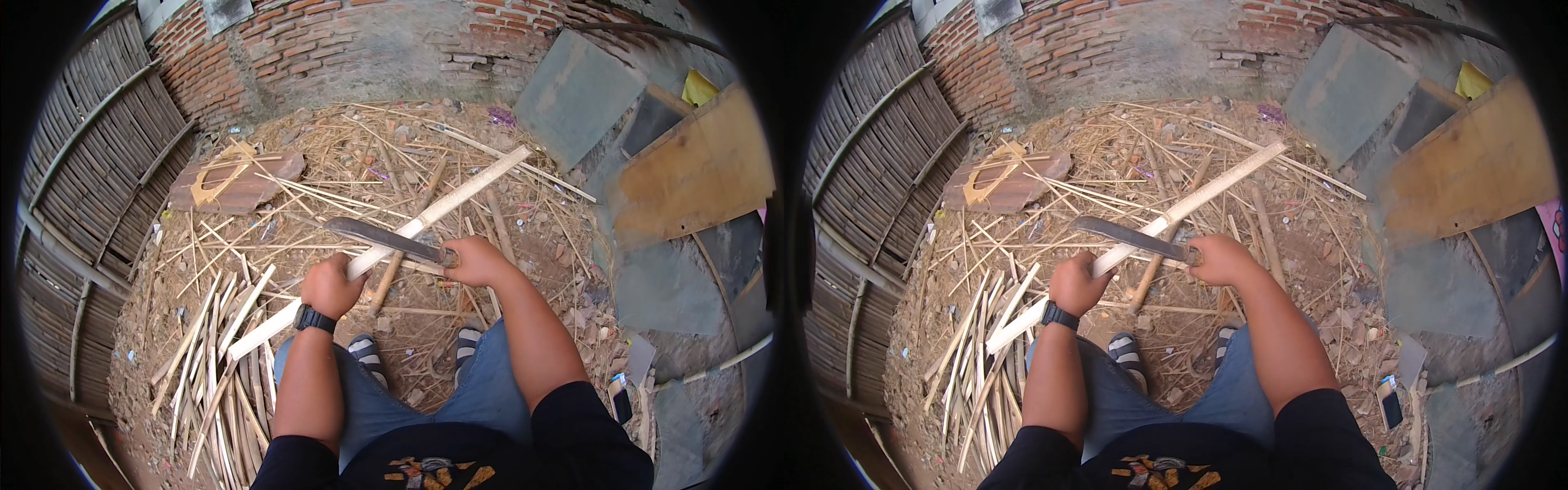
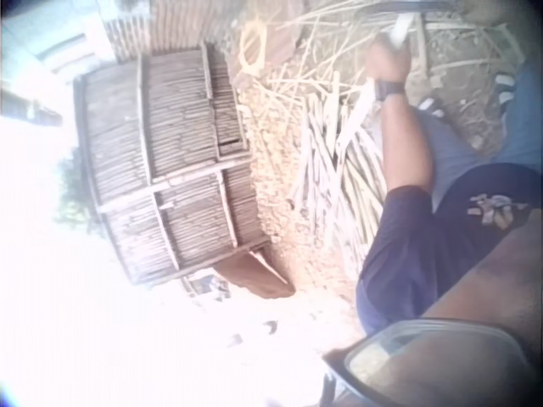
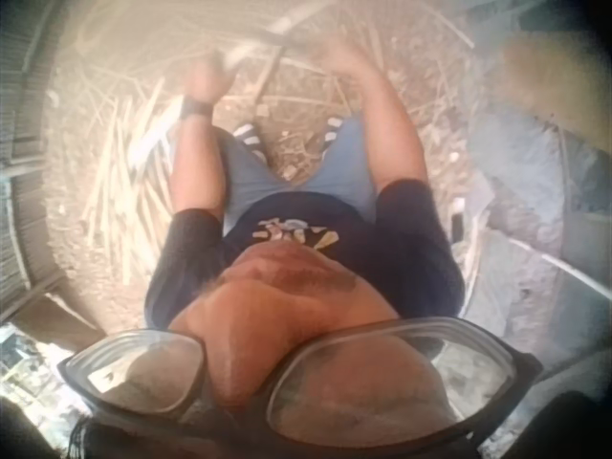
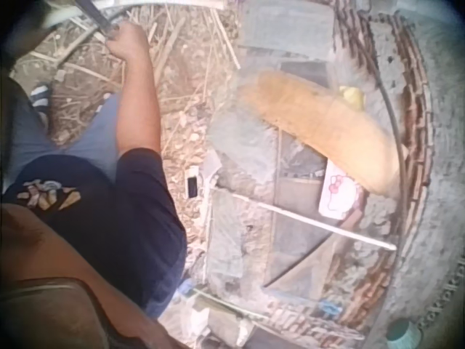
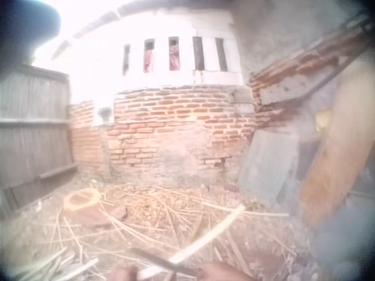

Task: The person sits on the ground and uses a large knife to shave thin strips from a long piece of light-colored wood. They hold the wood with their left hand and repeatedly draw the knife along its length to remove material.

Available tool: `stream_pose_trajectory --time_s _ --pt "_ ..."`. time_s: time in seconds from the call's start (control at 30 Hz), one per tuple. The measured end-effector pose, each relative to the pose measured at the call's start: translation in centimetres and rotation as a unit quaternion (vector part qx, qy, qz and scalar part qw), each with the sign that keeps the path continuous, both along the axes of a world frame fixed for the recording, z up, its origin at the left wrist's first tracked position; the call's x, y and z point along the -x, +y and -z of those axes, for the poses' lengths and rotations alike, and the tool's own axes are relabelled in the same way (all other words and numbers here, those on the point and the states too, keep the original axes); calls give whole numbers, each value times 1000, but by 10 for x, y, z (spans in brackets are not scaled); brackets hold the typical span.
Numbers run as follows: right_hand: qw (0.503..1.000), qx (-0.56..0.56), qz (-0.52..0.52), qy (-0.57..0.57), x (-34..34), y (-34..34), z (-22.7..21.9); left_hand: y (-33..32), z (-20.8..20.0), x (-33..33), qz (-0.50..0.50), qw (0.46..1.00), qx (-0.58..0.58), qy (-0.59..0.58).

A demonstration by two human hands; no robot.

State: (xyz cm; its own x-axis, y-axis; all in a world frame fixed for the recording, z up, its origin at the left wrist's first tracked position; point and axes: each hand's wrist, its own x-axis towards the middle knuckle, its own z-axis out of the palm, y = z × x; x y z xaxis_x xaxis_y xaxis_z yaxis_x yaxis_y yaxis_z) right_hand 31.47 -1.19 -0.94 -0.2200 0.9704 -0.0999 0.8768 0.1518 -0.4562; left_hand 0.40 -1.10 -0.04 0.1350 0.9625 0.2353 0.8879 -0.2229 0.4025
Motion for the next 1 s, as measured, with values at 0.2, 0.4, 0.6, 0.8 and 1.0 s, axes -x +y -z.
stream_pose_trajectory --time_s 0.2,0.4,0.6,0.8,1.0 --pt "998 -39 26 51 -13 10 7 -2 -2 -3 -5 1000 6 11" --pt "984 -65 115 121 -29 1 -3 0 3 0 8 1000 -4 3" --pt "991 -16 89 96 -27 5 3 -1 -1 -1 3 1000 2 27" --pt "996 4 57 69 -23 8 5 0 3 0 7 1000 3 30" --pt "996 24 60 66 -24 7 4 0 2 -2 10 999 8 31"
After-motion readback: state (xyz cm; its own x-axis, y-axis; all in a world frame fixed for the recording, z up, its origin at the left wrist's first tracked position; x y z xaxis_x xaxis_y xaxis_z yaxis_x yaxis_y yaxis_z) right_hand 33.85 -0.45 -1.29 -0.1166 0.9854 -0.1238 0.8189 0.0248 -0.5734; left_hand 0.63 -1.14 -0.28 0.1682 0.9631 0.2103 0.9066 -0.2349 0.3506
